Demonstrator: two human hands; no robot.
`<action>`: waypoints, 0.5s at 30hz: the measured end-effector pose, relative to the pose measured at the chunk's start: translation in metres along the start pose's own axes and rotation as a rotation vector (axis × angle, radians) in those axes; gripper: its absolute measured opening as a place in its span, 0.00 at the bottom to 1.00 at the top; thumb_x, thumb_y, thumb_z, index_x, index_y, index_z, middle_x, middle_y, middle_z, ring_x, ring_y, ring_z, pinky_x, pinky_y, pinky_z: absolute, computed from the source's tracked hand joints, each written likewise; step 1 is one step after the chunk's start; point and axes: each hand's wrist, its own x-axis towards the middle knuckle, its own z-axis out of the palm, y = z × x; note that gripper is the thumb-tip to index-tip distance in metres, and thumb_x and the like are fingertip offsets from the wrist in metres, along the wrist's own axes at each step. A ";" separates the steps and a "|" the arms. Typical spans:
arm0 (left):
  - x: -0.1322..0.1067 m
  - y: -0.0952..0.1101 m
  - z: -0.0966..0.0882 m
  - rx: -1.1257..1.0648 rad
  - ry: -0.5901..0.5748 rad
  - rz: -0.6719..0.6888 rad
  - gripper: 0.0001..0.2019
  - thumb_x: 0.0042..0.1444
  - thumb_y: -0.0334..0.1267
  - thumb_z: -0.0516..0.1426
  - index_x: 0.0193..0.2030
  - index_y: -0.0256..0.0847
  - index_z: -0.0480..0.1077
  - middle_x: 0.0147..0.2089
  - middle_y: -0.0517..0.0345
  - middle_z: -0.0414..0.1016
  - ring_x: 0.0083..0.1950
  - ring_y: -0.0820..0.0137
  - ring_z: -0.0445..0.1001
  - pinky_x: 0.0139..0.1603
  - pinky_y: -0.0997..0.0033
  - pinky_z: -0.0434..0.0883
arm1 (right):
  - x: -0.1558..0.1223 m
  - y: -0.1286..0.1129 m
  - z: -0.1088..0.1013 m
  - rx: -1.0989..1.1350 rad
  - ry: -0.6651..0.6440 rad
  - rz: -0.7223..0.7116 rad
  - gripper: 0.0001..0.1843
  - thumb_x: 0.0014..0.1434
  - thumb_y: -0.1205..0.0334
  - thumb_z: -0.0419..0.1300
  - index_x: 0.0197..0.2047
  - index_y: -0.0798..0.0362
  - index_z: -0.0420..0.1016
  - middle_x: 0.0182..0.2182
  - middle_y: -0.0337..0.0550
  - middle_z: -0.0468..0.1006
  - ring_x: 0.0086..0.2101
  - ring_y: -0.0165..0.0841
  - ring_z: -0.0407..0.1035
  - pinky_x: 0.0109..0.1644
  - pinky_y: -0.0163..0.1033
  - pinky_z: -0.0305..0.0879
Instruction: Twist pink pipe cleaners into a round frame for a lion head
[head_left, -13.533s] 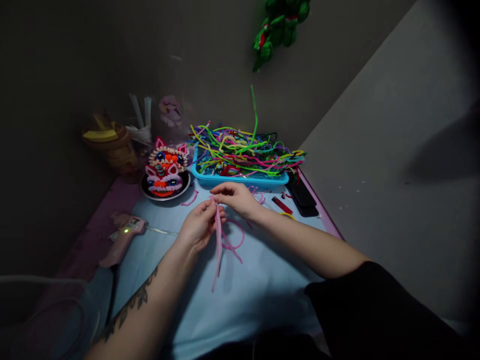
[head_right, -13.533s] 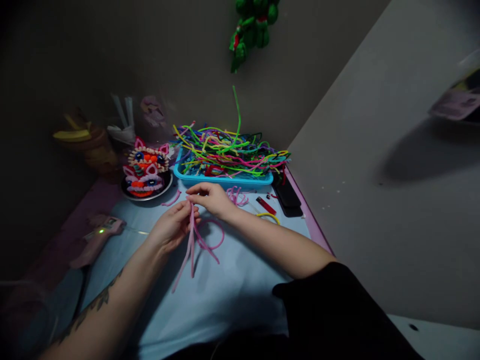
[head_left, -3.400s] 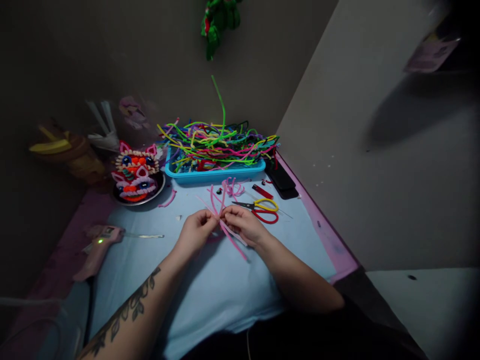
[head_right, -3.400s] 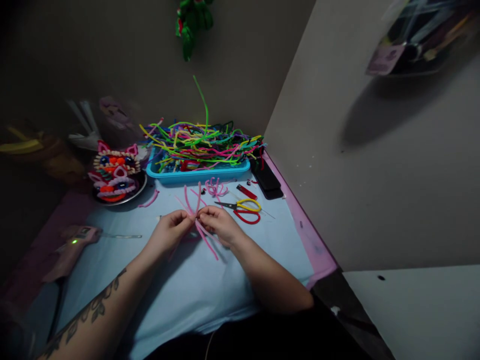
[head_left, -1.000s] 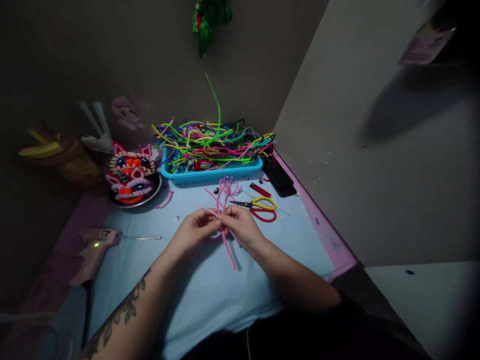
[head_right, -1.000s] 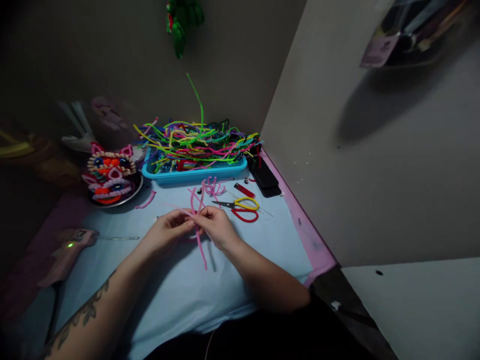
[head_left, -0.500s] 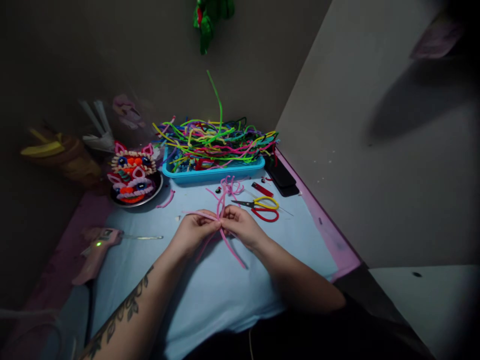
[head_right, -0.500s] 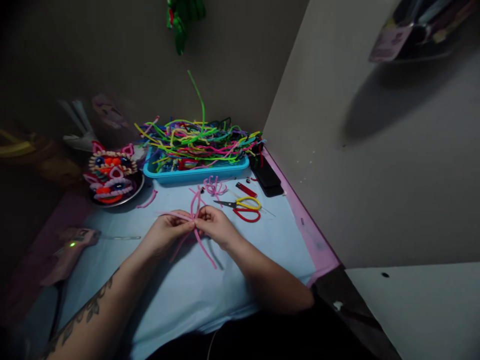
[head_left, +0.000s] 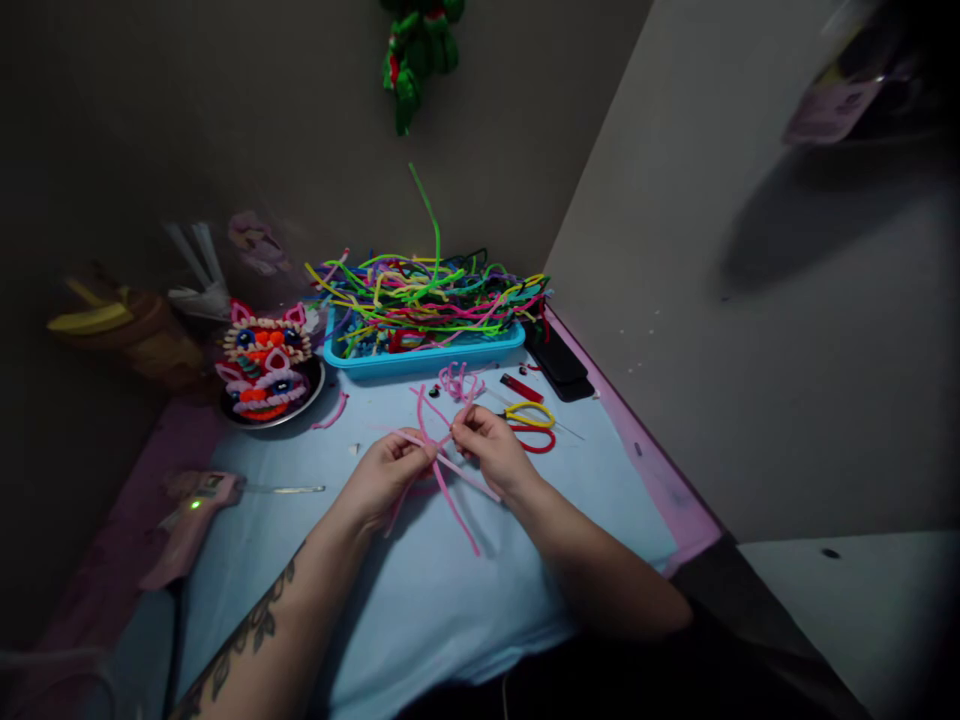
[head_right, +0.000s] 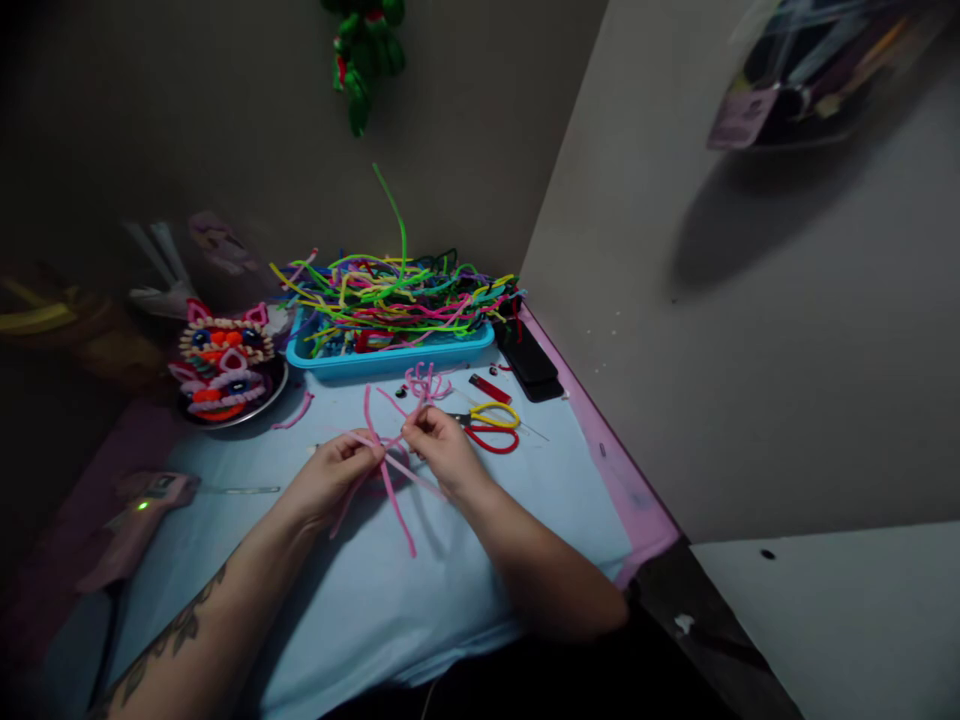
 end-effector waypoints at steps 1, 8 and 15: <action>0.001 -0.001 -0.001 -0.010 0.009 0.010 0.16 0.36 0.43 0.70 0.25 0.37 0.70 0.21 0.65 0.66 0.22 0.79 0.60 0.25 0.77 0.57 | 0.000 0.000 0.000 -0.002 -0.004 0.008 0.18 0.46 0.48 0.68 0.29 0.52 0.68 0.19 0.30 0.66 0.20 0.24 0.57 0.25 0.31 0.53; 0.008 -0.010 -0.014 -0.054 0.121 0.107 0.20 0.38 0.41 0.71 0.36 0.37 0.69 0.21 0.66 0.71 0.22 0.79 0.65 0.26 0.78 0.59 | -0.001 -0.009 -0.013 -0.164 -0.299 0.147 0.24 0.45 0.52 0.70 0.43 0.52 0.69 0.25 0.32 0.73 0.21 0.24 0.62 0.24 0.30 0.53; 0.006 -0.006 -0.014 0.175 0.121 0.144 0.18 0.39 0.41 0.69 0.34 0.37 0.69 0.21 0.63 0.71 0.23 0.74 0.68 0.25 0.75 0.61 | -0.011 -0.019 -0.011 -0.412 0.075 -0.295 0.06 0.51 0.58 0.65 0.29 0.51 0.74 0.25 0.37 0.72 0.28 0.29 0.64 0.33 0.36 0.61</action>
